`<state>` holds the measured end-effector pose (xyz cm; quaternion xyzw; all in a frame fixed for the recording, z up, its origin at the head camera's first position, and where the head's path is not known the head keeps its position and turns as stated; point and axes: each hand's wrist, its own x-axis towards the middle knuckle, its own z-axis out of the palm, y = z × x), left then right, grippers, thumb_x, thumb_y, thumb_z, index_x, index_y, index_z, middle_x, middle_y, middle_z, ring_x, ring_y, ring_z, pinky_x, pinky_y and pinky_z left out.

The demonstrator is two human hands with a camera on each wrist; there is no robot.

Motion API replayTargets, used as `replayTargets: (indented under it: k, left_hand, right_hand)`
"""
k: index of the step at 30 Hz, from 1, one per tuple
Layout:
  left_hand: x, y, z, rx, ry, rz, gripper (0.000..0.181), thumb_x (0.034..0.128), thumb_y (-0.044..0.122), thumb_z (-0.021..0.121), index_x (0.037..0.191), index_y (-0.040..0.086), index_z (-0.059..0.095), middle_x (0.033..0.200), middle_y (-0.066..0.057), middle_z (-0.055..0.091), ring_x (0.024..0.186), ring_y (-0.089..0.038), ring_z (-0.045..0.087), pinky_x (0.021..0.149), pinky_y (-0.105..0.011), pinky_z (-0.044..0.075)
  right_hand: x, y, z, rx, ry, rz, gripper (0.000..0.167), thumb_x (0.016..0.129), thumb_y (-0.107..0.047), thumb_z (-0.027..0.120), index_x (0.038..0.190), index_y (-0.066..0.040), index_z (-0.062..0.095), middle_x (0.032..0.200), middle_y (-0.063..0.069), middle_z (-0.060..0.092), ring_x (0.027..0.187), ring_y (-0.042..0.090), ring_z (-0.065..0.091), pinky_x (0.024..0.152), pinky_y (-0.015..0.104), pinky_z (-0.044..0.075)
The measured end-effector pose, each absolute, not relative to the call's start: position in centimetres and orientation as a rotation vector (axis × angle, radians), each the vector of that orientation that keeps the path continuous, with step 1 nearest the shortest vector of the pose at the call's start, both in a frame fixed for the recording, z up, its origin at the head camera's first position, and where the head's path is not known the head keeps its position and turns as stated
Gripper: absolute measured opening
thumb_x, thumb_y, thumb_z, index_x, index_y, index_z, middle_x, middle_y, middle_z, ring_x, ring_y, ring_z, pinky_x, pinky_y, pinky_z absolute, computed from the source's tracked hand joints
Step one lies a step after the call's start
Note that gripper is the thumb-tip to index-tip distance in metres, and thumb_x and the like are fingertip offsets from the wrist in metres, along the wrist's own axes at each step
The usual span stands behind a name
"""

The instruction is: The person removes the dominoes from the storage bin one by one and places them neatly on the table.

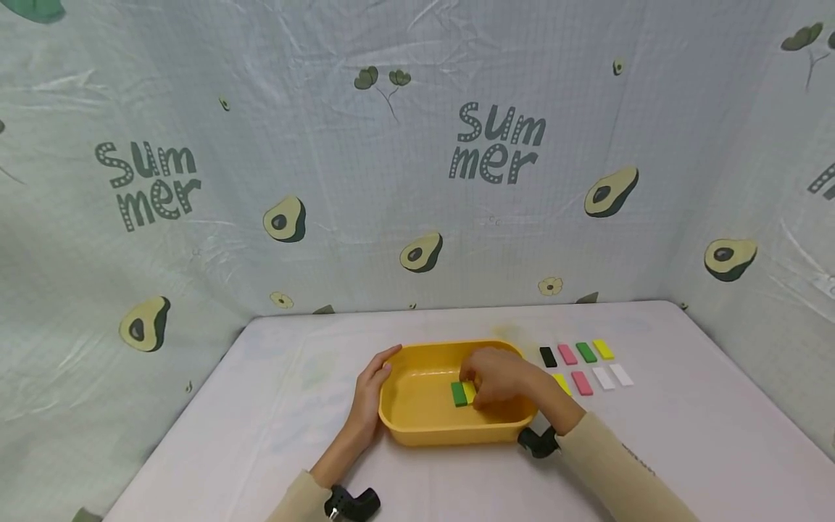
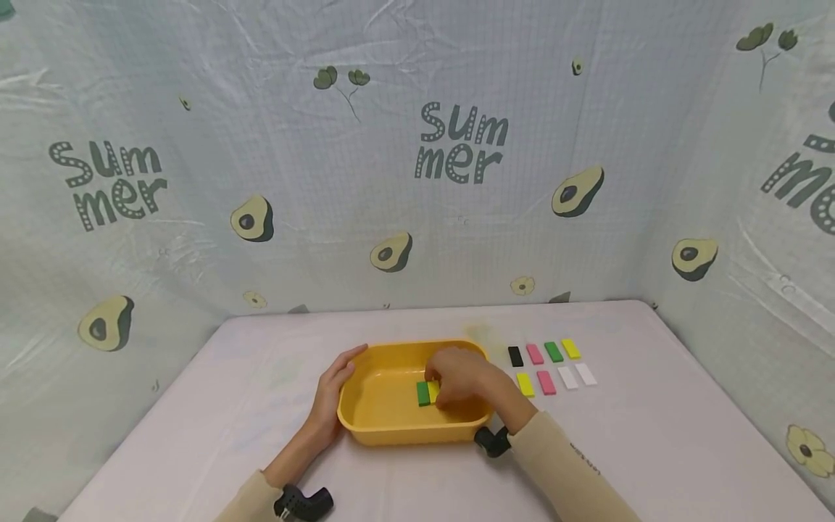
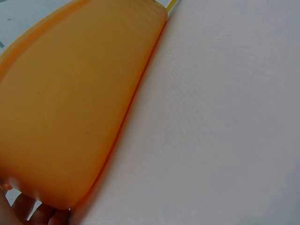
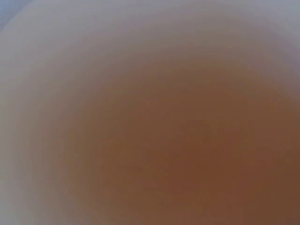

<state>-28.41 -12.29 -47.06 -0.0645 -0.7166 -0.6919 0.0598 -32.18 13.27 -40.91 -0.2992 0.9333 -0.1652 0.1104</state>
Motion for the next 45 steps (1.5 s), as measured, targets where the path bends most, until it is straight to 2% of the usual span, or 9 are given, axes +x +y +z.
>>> replayTargets:
  k: [5, 8, 11, 15, 20, 23, 29, 37, 45]
  left_hand:
    - [-28.4, -12.3, -47.0, -0.196, -2.175, -2.09, 0.044, 0.1103, 0.017, 0.036, 0.15, 0.008, 0.053, 0.159, -0.011, 0.048, 0.149, -0.029, 0.042, 0.125, -0.04, 0.031]
    - [-28.4, -12.2, -47.0, -0.189, -2.181, -2.082, 0.044, 0.1102, 0.018, 0.036, 0.15, 0.008, 0.053, 0.159, -0.011, 0.049, 0.149, -0.029, 0.042, 0.126, -0.044, 0.029]
    - [-28.4, -12.2, -47.0, -0.187, -2.18, -2.083, 0.044, 0.1102, 0.018, 0.036, 0.15, 0.008, 0.053, 0.159, -0.011, 0.049, 0.149, -0.029, 0.043, 0.124, -0.037, 0.032]
    - [-28.5, -12.3, -47.0, -0.184, -2.172, -2.085, 0.044, 0.11, 0.018, 0.036, 0.149, 0.008, 0.054, 0.158, -0.011, 0.049, 0.148, -0.029, 0.044, 0.117, -0.021, 0.035]
    - [-28.4, -12.2, -47.0, -0.188, -2.163, -2.089, 0.044, 0.11, 0.018, 0.037, 0.149, 0.007, 0.054, 0.158, -0.012, 0.049, 0.148, -0.03, 0.043, 0.109, -0.011, 0.036]
    - [-28.4, -12.2, -47.0, -0.19, -2.162, -2.091, 0.044, 0.1099, 0.017, 0.037, 0.149, 0.006, 0.054, 0.158, -0.013, 0.049, 0.148, -0.031, 0.043, 0.113, -0.016, 0.036]
    - [-28.5, -12.1, -47.0, -0.183, -2.17, -2.087, 0.044, 0.1099, 0.018, 0.037, 0.149, 0.007, 0.053, 0.158, -0.012, 0.049, 0.147, -0.03, 0.044, 0.124, -0.04, 0.033]
    - [-28.6, -12.1, -46.9, -0.19, -2.161, -2.092, 0.044, 0.1102, 0.018, 0.036, 0.15, 0.007, 0.053, 0.158, -0.013, 0.048, 0.146, -0.031, 0.045, 0.124, -0.043, 0.034]
    - [-28.5, -12.0, -47.0, -0.182, -2.167, -2.094, 0.045, 0.11, 0.017, 0.036, 0.15, 0.007, 0.053, 0.159, -0.012, 0.048, 0.148, -0.031, 0.043, 0.126, -0.048, 0.029]
  right_hand:
    - [-32.4, 13.4, -40.9, -0.888, 2.741, -0.495, 0.036, 0.078, -0.018, 0.089, 0.111, -0.01, 0.078, 0.095, -0.004, 0.069, 0.088, 0.015, 0.054, 0.087, 0.035, 0.052]
    - [-32.4, 13.5, -40.7, -0.903, 2.742, -0.506, 0.037, 0.078, -0.019, 0.089, 0.112, -0.01, 0.078, 0.099, -0.003, 0.07, 0.09, 0.015, 0.055, 0.09, 0.037, 0.053]
    - [-32.2, 13.6, -40.2, -0.889, 2.736, -0.532, 0.037, 0.078, -0.018, 0.088, 0.112, -0.01, 0.078, 0.104, -0.002, 0.071, 0.092, 0.016, 0.055, 0.095, 0.041, 0.053]
    - [-32.0, 13.7, -39.6, -0.835, 2.73, -0.567, 0.035, 0.079, -0.019, 0.087, 0.113, -0.012, 0.078, 0.109, -0.001, 0.072, 0.095, 0.017, 0.057, 0.098, 0.043, 0.054]
    - [-31.9, 14.0, -38.8, -0.843, 2.728, -0.559, 0.034, 0.079, -0.02, 0.088, 0.111, -0.014, 0.078, 0.111, 0.0, 0.071, 0.095, 0.018, 0.059, 0.093, 0.042, 0.057]
    - [-32.0, 14.3, -38.3, -0.878, 2.718, -0.554, 0.032, 0.08, -0.019, 0.088, 0.11, -0.014, 0.078, 0.11, 0.0, 0.069, 0.095, 0.018, 0.059, 0.09, 0.04, 0.057]
    - [-32.0, 15.0, -37.2, -0.962, 2.706, -0.576, 0.036, 0.08, -0.019, 0.087, 0.113, -0.009, 0.078, 0.108, 0.0, 0.067, 0.088, 0.017, 0.059, 0.081, 0.034, 0.057]
    - [-32.2, 15.9, -36.1, -1.049, 2.725, -0.585, 0.037, 0.081, -0.021, 0.087, 0.115, -0.01, 0.078, 0.11, 0.0, 0.068, 0.085, 0.013, 0.057, 0.075, 0.023, 0.053]
    - [-31.8, 17.0, -35.3, -1.09, 2.735, -0.647, 0.038, 0.082, -0.019, 0.087, 0.116, -0.006, 0.077, 0.11, 0.002, 0.068, 0.076, 0.011, 0.054, 0.067, 0.021, 0.051]
